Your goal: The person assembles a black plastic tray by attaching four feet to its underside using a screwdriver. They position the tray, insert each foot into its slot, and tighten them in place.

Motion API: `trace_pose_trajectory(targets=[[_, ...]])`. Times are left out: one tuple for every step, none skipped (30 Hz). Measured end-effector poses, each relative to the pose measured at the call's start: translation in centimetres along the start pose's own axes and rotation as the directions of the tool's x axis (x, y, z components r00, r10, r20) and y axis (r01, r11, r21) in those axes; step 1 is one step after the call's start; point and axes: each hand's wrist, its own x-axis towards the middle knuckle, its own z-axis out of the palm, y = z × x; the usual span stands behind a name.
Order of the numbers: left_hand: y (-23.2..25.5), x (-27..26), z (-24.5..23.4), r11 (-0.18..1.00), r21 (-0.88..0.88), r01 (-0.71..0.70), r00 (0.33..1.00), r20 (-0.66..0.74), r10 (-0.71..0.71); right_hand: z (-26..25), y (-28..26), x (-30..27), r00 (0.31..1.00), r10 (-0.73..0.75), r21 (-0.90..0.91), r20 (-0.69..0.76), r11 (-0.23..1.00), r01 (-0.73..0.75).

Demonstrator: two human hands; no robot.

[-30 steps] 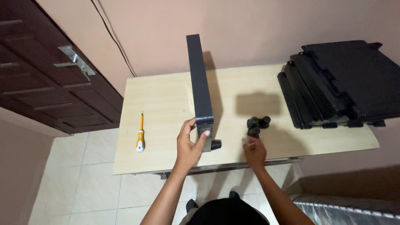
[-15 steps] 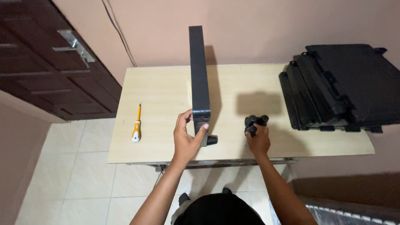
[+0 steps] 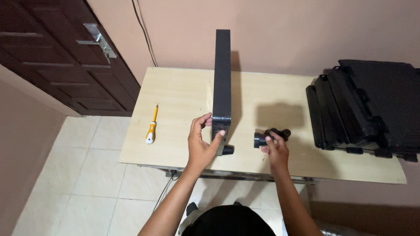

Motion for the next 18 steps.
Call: trace_pose_trajectory(targets=[[0.0, 0.0, 0.0, 1.0, -0.003, 0.005, 1.0, 0.005, -0.005, 0.7, -0.9, -0.1, 0.998, 0.017, 0.081, 0.053, 0.997, -0.021], [0.1, 0.0, 0.0, 1.0, -0.005, 0.011, 1.0, 0.009, -0.011, 1.4, -2.0, -0.2, 0.994, 0.03, 0.16, 0.108, 0.986, -0.047], [0.1, 0.0, 0.1, 1.0, -0.009, 0.015, 1.0, 0.013, -0.014, 2.0, -3.0, -0.4, 0.986, 0.037, 0.236, 0.162, 0.969, -0.075], [0.2, -0.1, 0.1, 1.0, -0.002, 0.019, 1.0, 0.013, -0.019, 2.4, -4.1, -0.9, 0.974, 0.017, 0.312, 0.225, 0.946, -0.089], [0.4, 0.0, 0.1, 1.0, 0.007, 0.018, 1.0, 0.013, -0.018, 2.8, -5.3, -1.2, 0.958, -0.012, 0.387, 0.288, 0.916, -0.105], [0.5, 0.1, 0.1, 1.0, 0.015, 0.017, 1.0, 0.012, -0.017, 3.3, -6.5, -1.5, 0.937, -0.046, 0.458, 0.346, 0.88, -0.126], [0.6, 0.3, 0.0, 1.0, 0.016, 0.003, 1.0, 0.013, -0.003, 3.7, -7.6, -1.9, 0.928, -0.058, 0.466, 0.369, 0.875, -0.131], [0.8, 0.4, 0.0, 1.0, 0.018, -0.011, 1.0, 0.013, 0.011, 4.0, -8.7, -2.2, 0.918, -0.069, 0.473, 0.391, 0.871, -0.136], [0.9, 0.4, -0.1, 1.0, 0.02, -0.022, 1.0, 0.015, 0.022, 4.1, -9.5, -2.6, 0.907, -0.077, 0.478, 0.413, 0.866, -0.144], [1.0, 0.5, 0.0, 1.0, 0.019, -0.016, 1.0, 0.014, 0.016, 4.2, -10.3, -2.9, 0.897, -0.086, 0.499, 0.435, 0.852, -0.16], [1.1, 0.5, 0.0, 1.0, 0.017, -0.008, 1.0, 0.014, 0.008, 4.3, -10.9, -3.1, 0.886, -0.093, 0.517, 0.455, 0.837, -0.178], [1.1, 0.5, 0.0, 1.0, 0.015, 0.001, 1.0, 0.014, -0.001, 4.5, -11.5, -3.2, 0.874, -0.1, 0.535, 0.475, 0.822, -0.197], [1.1, 0.4, 0.0, 1.0, 0.017, 0.005, 1.0, 0.012, -0.005, 4.6, -11.9, -3.3, 0.865, -0.106, 0.546, 0.491, 0.811, -0.211], [1.1, 0.3, 0.0, 1.0, 0.02, 0.009, 1.0, 0.009, -0.009, 4.7, -12.2, -3.4, 0.855, -0.112, 0.556, 0.507, 0.8, -0.225], [1.1, 0.3, 0.0, 1.0, 0.021, 0.013, 1.0, 0.006, -0.013, 4.8, -12.5, -3.5, 0.845, -0.119, 0.565, 0.521, 0.79, -0.238], [1.0, 0.1, 0.0, 1.0, 0.018, 0.009, 1.0, 0.005, -0.009, 4.9, -12.7, -3.8, 0.839, -0.118, 0.568, 0.531, 0.785, -0.248], [1.0, 0.2, 0.1, 1.0, 0.014, 0.001, 1.0, 0.002, -0.001, 5.0, -12.9, -3.8, 0.832, -0.123, 0.571, 0.541, 0.78, -0.256], [1.0, 0.2, 0.1, 1.0, 0.011, -0.008, 1.0, -0.001, 0.008, 5.2, -13.2, -3.9, 0.825, -0.128, 0.575, 0.551, 0.774, -0.264]])
